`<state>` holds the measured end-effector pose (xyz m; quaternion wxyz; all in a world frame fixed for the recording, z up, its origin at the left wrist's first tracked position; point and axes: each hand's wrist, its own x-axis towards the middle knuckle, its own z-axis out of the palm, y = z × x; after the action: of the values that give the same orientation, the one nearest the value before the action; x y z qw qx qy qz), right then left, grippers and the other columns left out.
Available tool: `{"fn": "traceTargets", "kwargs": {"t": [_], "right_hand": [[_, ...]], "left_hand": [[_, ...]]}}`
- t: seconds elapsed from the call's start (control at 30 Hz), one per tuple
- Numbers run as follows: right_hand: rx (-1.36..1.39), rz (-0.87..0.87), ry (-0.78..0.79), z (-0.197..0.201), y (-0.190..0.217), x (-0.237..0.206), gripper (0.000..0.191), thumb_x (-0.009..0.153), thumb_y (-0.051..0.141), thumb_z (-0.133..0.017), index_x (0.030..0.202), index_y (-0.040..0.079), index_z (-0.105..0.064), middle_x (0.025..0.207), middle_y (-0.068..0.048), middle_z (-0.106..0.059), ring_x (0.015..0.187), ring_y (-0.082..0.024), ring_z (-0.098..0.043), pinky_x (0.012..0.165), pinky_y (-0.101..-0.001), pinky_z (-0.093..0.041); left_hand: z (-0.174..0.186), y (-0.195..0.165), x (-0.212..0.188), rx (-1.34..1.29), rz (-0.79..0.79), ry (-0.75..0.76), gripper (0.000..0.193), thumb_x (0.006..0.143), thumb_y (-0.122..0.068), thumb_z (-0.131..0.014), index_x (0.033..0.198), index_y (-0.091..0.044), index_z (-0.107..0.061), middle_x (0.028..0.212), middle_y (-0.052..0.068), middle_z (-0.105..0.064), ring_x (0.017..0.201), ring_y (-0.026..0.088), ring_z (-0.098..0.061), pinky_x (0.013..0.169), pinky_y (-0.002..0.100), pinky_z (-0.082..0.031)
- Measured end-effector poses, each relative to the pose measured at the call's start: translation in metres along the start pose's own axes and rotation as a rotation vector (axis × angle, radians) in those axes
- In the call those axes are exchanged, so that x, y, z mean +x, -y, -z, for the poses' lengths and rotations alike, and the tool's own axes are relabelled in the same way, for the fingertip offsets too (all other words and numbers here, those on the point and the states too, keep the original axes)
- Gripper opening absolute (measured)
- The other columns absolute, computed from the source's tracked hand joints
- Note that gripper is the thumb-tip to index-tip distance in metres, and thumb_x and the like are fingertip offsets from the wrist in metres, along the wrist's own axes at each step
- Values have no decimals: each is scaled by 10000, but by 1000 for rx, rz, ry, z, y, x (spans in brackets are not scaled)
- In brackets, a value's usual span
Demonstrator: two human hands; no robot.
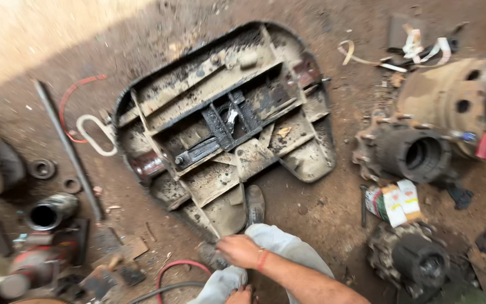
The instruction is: The person sits on the ground and uses a metal rod to scrape and clean a large, dirty metal housing. They then use pliers to remove a small metal piece from the housing.
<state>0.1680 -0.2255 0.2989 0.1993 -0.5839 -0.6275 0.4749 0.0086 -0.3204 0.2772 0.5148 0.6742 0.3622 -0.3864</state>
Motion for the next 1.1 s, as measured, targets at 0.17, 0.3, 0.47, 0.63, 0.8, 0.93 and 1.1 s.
{"fn": "traceTargets", "kwargs": {"t": [0.17,0.3,0.47,0.63,0.8,0.93,1.1], "right_hand": [[51,-220,-147,83,86,-146,164,940,173,-681,1057,63,-715,969,-181,-714,924,-386,-682,789,-476,-549],[34,-585,-213,137,146,-309,207,863,193,-669,1030,97,-741,990,-150,-758,962,-353,-716,833,-463,-558],[-145,-769,-457,170,164,-460,437,931,409,-682,1154,35,-712,1098,-228,-729,1034,-392,-693,900,-458,-547],[202,-1157,-414,193,160,-525,397,920,374,-657,1134,49,-734,972,-231,-805,897,-376,-805,842,-448,-608],[-3,-810,-289,229,135,-539,381,915,360,-721,1106,30,-719,996,-222,-754,924,-361,-733,819,-437,-565],[82,-659,-435,269,96,-572,371,927,364,-679,1117,50,-735,1010,-194,-758,932,-338,-738,834,-423,-570],[158,-748,-658,305,43,-648,346,929,340,-692,1090,39,-748,1000,-184,-744,913,-343,-727,800,-432,-571]], "left_hand": [[37,-14,-134,-138,94,-234,402,843,-423,-731,1177,-202,-698,1126,187,-704,1087,402,-672,945,515,-543],[105,5,-232,-5,-81,-409,302,864,-307,-665,1128,-170,-716,1112,159,-747,1082,392,-687,918,498,-556],[155,9,-308,-447,-103,-702,293,918,-214,-702,1068,30,-764,888,178,-786,785,290,-759,708,405,-575],[132,-8,-365,-732,105,-874,269,970,-197,-673,1091,36,-730,895,137,-770,710,224,-730,627,349,-553],[61,-64,-389,-523,160,-882,290,985,-229,-691,1058,41,-766,864,182,-790,728,248,-726,668,351,-541],[-3,-145,-376,-897,225,-686,313,956,-247,-634,1112,15,-699,927,191,-801,726,304,-749,649,429,-566],[-39,-240,-354,-187,33,-677,330,926,-295,-694,1076,-10,-766,951,147,-794,879,233,-751,827,365,-564]]}}
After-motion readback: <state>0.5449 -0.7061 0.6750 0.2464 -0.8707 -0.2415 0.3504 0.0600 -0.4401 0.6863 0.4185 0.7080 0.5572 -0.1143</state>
